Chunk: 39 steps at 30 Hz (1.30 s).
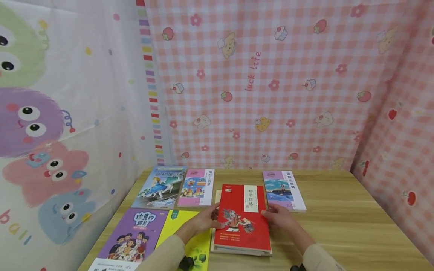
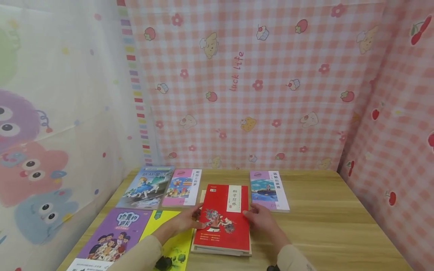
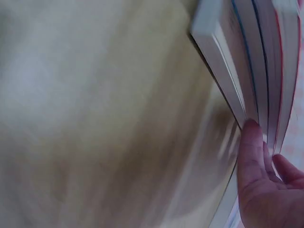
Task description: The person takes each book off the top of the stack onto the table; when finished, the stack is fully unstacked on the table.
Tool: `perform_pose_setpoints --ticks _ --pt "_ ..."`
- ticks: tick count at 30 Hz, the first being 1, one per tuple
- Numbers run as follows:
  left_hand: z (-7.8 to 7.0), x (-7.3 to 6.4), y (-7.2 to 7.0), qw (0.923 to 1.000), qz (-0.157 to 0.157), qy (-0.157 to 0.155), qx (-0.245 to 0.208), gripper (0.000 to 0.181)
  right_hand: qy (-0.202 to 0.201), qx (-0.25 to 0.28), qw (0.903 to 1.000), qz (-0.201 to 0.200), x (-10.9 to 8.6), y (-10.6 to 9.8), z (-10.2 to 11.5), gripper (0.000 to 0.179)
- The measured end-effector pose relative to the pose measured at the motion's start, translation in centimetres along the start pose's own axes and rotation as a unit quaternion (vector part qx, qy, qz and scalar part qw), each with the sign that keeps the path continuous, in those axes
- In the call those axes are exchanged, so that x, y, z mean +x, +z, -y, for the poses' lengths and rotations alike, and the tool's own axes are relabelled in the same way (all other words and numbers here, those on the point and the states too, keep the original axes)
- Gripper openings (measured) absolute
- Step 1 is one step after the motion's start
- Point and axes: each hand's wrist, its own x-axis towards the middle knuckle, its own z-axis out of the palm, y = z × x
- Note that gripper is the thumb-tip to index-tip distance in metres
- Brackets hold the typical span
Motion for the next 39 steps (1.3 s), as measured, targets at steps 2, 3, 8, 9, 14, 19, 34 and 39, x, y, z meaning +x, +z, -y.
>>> perform_pose_setpoints --ticks 2,3,8,9,14,19,34,39 --pt "-0.1 -0.2 -0.1 1.0000 0.000 0.007 0.000 0.080 0.013 -0.013 0.9998 0.007 -0.4 0.5 0.2 0.066" --pt "-0.1 -0.2 -0.1 1.0000 -0.001 0.008 0.002 0.080 0.016 -0.018 0.9997 0.009 -0.5 0.6 0.2 0.066" --pt "-0.4 -0.6 0.2 0.9998 -0.005 0.008 0.019 0.079 0.008 -0.016 0.9998 -0.005 -0.6 0.9 0.1 0.060" --pt "-0.3 -0.7 0.4 0.9997 -0.005 0.006 0.022 0.078 0.006 -0.013 0.9999 -0.006 -0.6 0.9 0.0 0.059" --pt "-0.3 -0.8 0.5 0.9994 0.005 0.000 0.033 0.079 0.009 0.008 0.9998 -0.014 -0.6 0.4 -0.6 0.053" --pt "-0.2 -0.9 0.1 0.9996 0.010 -0.003 0.025 0.076 0.024 0.039 0.9989 0.006 -1.1 0.2 -0.6 0.048" --pt "-0.6 0.2 0.6 0.9981 0.006 0.019 0.058 0.080 0.038 0.095 0.9945 0.021 -1.2 -3.4 -1.5 0.053" --pt "-0.6 0.6 0.9 0.9969 0.010 0.011 0.077 0.086 0.013 0.124 0.9920 0.023 -0.8 -3.5 -1.8 0.053"
